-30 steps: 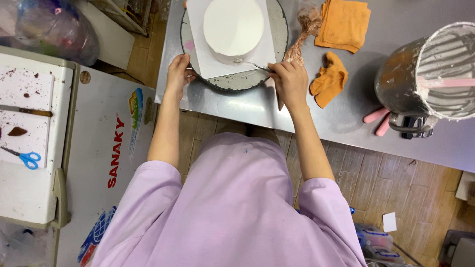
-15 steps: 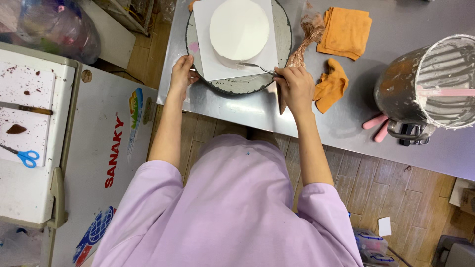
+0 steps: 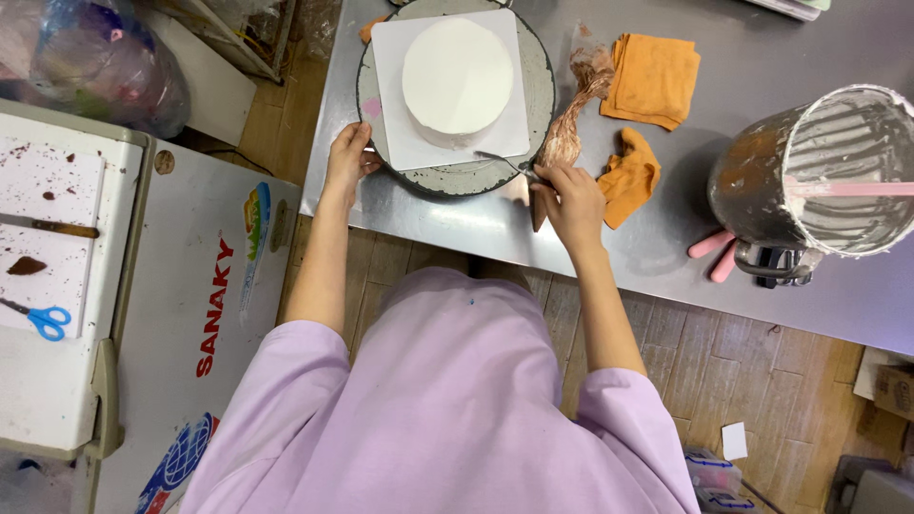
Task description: The person mixes white cream in a bowl using a spatula, fills a piping bag with chocolate cream and white cream, and applies white cream to the top of a small cake on a rotating stand using a spatula.
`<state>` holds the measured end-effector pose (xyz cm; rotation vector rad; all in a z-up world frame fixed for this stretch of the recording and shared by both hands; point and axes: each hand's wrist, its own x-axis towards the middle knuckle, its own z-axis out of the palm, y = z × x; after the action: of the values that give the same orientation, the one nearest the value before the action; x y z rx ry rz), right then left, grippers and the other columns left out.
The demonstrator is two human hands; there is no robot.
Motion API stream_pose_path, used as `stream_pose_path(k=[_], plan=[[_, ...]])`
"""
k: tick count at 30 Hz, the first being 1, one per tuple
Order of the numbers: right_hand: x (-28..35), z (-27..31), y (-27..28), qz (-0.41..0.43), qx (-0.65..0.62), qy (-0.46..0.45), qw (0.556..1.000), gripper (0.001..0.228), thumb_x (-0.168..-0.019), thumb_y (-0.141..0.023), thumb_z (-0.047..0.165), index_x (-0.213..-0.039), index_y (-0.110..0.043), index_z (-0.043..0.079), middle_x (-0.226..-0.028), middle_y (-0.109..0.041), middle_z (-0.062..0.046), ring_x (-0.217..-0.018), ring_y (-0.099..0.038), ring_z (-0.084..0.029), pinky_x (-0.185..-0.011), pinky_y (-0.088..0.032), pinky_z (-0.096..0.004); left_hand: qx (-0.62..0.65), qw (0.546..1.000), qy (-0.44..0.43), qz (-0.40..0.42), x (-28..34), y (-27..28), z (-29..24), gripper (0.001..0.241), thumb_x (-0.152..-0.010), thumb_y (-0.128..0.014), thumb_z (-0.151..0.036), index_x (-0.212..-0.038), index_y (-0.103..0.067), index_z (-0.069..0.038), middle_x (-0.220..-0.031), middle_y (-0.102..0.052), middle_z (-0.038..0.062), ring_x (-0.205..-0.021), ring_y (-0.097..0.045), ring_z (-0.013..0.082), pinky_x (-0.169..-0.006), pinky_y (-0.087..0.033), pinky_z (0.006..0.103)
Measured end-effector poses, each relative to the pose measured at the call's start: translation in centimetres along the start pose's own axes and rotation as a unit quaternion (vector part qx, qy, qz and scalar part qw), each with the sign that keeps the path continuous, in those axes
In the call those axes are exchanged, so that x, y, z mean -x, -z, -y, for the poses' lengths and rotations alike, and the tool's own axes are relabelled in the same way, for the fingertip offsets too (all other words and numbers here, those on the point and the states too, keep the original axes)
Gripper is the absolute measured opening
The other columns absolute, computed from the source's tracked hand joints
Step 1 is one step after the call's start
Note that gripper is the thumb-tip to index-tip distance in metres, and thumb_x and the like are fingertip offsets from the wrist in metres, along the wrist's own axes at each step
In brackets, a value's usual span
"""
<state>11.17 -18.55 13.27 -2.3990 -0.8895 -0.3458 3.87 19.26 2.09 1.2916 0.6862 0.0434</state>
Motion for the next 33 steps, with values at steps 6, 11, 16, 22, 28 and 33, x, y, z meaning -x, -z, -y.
stream_pose_path(k=[6,11,16,22,28,33], plan=[[0.2,2.0,3.6,0.038,-0.153,-0.054,0.986,0.03,-0.097,-0.073,0.006,-0.127,-0.072,0.006,-0.096,-0.068,-0.008,-0.081,-0.063,-0.023,-0.071,-0.051,-0.034,-0.016,1.0,0.004,0.0,0.8,-0.5,0.5,0.037,-0.103,-0.058,-0.042,-0.118,-0.059,-0.009,-0.097,-0.069,0.0,-0.076,-0.069,0.0121,-0.076,-0.058,0.0304],[-3.3,4.3,3.0,0.055,-0.106,0.007,0.993,0.031,-0.097,-0.073,0.009,-0.127,-0.074,0.016,-0.102,-0.066,-0.006,-0.083,-0.066,-0.023,-0.071,-0.053,-0.035,0.013,1.0,0.004,-0.003,2.5,-1.5,1.5,0.038,-0.101,-0.059,-0.042,-0.12,-0.057,-0.009,-0.098,-0.071,0.003,-0.078,-0.071,0.0128,-0.076,-0.058,0.0296],[-6.7,5.4,1.9,0.078,-0.034,0.066,0.994,0.032,-0.096,-0.074,0.01,-0.126,-0.076,0.02,-0.101,-0.066,-0.005,-0.082,-0.068,-0.025,-0.069,-0.052,-0.038,0.042,0.999,-0.001,-0.007,2.9,-1.9,1.9,0.036,-0.102,-0.06,-0.04,-0.12,-0.059,-0.009,-0.095,-0.068,0.001,-0.076,-0.068,0.0112,-0.074,-0.056,0.0275],[-8.2,4.4,1.9,0.046,-0.025,0.064,0.997,0.029,-0.098,-0.075,0.011,-0.126,-0.076,0.018,-0.104,-0.066,-0.007,-0.078,-0.067,-0.024,-0.067,-0.053,-0.038,0.065,0.998,-0.011,0.0,3.1,-2.2,1.7,0.033,-0.103,-0.059,-0.039,-0.118,-0.059,-0.01,-0.094,-0.067,-0.001,-0.075,-0.067,0.01,-0.073,-0.055,0.0266],[-7.8,5.2,0.8,0.074,-0.028,0.096,0.992,0.029,-0.095,-0.075,0.013,-0.123,-0.077,0.019,-0.098,-0.066,-0.005,-0.075,-0.068,-0.024,-0.063,-0.052,-0.039,0.066,0.998,-0.012,0.01,3.6,-2.4,1.3,0.033,-0.103,-0.058,-0.04,-0.117,-0.058,-0.011,-0.094,-0.069,-0.002,-0.075,-0.067,0.0092,-0.074,-0.054,0.0262],[-8.7,4.5,0.8,0.039,-0.004,0.05,0.998,0.026,-0.099,-0.075,0.013,-0.124,-0.077,0.018,-0.1,-0.066,-0.006,-0.074,-0.067,-0.025,-0.063,-0.052,-0.038,0.049,0.999,-0.004,-0.006,3.5,-2.7,1.5,0.033,-0.104,-0.057,-0.041,-0.116,-0.058,-0.011,-0.092,-0.068,-0.001,-0.074,-0.068,0.009,-0.074,-0.055,0.0266]])
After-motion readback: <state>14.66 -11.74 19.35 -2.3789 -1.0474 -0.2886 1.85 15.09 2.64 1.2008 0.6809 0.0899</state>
